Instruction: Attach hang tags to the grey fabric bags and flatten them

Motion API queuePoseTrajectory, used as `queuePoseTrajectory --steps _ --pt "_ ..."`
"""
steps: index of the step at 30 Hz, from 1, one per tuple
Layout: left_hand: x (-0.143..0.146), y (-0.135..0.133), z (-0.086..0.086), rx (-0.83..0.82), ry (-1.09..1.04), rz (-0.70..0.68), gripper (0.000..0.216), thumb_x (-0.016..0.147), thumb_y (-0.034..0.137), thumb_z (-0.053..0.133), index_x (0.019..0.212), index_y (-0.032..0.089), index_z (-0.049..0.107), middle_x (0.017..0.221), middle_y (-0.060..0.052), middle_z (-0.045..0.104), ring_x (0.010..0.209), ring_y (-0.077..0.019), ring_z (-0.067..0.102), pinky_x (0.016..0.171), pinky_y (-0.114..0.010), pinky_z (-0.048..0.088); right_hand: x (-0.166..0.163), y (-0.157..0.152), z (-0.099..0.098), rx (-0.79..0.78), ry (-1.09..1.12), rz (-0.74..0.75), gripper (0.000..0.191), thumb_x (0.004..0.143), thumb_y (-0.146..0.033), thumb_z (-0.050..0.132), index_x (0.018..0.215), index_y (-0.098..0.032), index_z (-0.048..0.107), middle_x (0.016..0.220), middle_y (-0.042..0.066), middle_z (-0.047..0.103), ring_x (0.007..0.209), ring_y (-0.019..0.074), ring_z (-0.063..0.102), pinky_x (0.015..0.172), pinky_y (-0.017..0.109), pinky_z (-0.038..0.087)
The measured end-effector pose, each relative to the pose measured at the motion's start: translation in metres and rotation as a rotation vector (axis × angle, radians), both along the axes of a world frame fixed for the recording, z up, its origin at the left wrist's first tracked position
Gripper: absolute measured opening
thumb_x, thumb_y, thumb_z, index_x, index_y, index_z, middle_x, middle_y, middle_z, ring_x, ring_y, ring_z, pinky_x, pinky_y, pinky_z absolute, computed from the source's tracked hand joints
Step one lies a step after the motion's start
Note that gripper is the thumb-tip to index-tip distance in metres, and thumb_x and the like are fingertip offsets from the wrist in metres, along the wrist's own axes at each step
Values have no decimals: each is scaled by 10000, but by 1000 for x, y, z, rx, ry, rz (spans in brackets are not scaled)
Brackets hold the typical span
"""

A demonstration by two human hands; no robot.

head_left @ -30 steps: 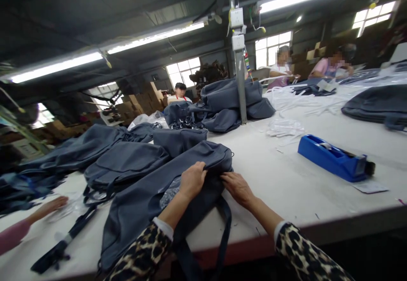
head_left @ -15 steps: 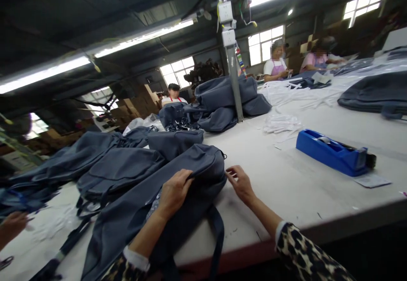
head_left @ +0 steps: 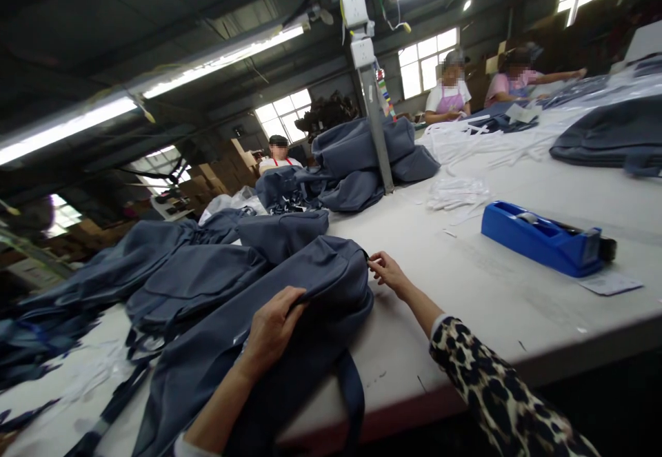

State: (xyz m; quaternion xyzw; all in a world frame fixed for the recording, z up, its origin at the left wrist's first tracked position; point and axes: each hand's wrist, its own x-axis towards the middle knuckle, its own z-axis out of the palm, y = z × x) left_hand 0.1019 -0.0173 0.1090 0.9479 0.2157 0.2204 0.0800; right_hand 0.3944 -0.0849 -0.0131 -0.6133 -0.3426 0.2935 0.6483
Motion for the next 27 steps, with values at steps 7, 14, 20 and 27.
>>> queuePoseTrajectory --steps 7,14,20,27 --pt "1 6 -1 -43 -56 -20 222 954 372 488 1055 229 625 1024 -33 660 966 -202 627 867 -299 472 -4 9 -2 49 25 66 229 929 -378 590 906 -150 596 762 -25 564 589 80 512 500 206 436" --pt "-18 20 21 -129 -21 -45 228 944 359 500 1053 208 631 1010 -24 679 940 -189 642 856 -278 487 12 -2 4 122 109 151 362 762 -515 671 713 -202 497 630 -58 476 571 89 435 513 222 417" --pt "-25 16 22 -114 77 -38 208 953 342 478 1045 219 619 999 -18 674 931 -185 634 848 -280 482 27 -28 -3 86 74 211 450 713 -611 691 729 -203 502 677 -42 497 624 102 472 578 245 453" --pt "-25 5 13 -94 59 -43 200 962 337 476 1071 239 611 1041 -17 656 977 -187 617 872 -283 458 12 -52 -1 -71 0 349 603 584 -497 853 1027 -209 563 896 43 658 774 159 608 591 241 478"
